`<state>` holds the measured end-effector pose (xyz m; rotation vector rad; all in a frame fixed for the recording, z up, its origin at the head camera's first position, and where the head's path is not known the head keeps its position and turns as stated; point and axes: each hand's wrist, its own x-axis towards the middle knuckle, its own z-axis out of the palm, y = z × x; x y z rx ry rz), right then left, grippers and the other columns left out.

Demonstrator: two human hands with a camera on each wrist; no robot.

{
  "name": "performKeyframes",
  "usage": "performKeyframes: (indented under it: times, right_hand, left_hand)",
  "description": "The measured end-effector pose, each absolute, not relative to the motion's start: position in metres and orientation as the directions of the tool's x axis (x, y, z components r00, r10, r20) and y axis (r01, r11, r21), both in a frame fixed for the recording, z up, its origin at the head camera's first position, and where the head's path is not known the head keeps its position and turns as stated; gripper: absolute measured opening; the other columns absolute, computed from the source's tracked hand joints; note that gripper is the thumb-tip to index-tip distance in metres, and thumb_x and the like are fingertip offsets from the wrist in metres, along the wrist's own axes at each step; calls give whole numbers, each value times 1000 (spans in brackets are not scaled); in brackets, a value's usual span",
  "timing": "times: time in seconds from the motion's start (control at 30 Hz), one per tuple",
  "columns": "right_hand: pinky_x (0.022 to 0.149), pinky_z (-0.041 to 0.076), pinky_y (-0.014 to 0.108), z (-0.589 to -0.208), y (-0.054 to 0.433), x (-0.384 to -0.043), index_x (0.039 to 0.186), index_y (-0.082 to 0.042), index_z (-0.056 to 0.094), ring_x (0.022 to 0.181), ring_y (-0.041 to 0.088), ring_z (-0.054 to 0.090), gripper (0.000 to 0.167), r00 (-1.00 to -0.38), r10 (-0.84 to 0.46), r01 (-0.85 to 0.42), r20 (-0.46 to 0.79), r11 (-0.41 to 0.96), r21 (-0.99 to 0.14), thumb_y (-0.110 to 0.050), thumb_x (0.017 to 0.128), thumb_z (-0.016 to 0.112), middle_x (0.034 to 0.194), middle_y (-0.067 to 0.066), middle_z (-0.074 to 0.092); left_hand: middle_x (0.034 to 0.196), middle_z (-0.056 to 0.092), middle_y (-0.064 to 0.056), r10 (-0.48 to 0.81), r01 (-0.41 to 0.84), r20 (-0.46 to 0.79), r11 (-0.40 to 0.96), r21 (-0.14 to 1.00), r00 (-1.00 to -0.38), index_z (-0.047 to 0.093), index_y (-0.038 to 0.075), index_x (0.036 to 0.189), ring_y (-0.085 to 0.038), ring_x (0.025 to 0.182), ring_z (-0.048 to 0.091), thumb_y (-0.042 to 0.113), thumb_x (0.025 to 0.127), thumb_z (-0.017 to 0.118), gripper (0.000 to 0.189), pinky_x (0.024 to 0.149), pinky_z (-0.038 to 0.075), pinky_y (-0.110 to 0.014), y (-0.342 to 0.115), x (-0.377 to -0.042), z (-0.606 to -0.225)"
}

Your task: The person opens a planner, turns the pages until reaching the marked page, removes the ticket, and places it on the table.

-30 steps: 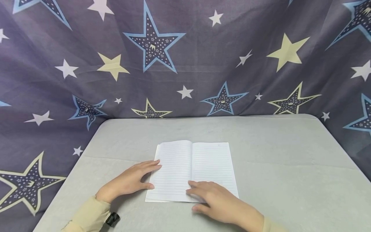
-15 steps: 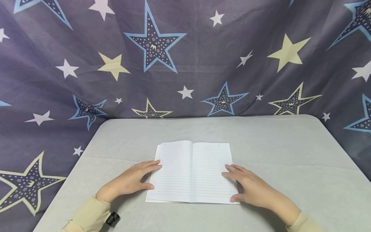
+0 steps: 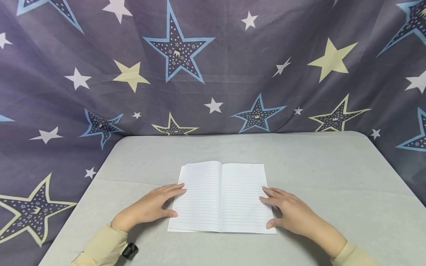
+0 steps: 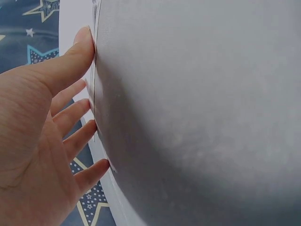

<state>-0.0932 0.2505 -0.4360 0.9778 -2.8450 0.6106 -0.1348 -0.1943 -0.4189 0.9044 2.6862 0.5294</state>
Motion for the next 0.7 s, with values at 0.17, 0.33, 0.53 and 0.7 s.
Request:
performKeyframes:
  times: [0.17, 0.33, 0.53, 0.7]
  right_hand:
    - [97, 46, 56, -433, 246, -93, 123, -5, 70, 126, 39, 53, 75, -812, -554, -582, 185, 744, -329, -50, 64, 83, 140, 13, 57]
    - [95, 47, 56, -431, 241, -91, 119, -7, 72, 121, 37, 57, 70, -827, -521, -562, 212, 764, -316, -47, 63, 85, 136, 12, 60]
    - [92, 50, 53, -434, 231, -92, 112, -10, 73, 113, 36, 62, 62, -834, -472, -546, 286, 782, -301, -41, 61, 88, 128, 13, 65]
    - [90, 51, 53, -437, 226, -95, 105, -13, 71, 109, 37, 63, 55, -850, -436, -516, 294, 800, -307, -39, 60, 89, 123, 13, 65]
  left_hand:
    - [156, 38, -9, 622, 530, -125, 742, 412, -773, 49, 10, 146, -32, 143, 34, 33, 85, 77, 72, 112, 29, -57, -194, -134, -419]
    - [156, 38, -9, 619, 528, -126, 745, 406, -775, 49, 10, 147, -32, 143, 34, 34, 85, 77, 72, 113, 29, -57, -193, -134, -419]
    - [156, 37, -9, 617, 524, -129, 746, 411, -777, 48, 10, 147, -32, 143, 34, 34, 85, 76, 72, 113, 29, -57, -193, -134, -419]
    - [156, 38, -9, 617, 525, -127, 745, 410, -776, 48, 11, 147, -32, 143, 34, 34, 85, 76, 72, 113, 29, -57, -193, -134, -420]
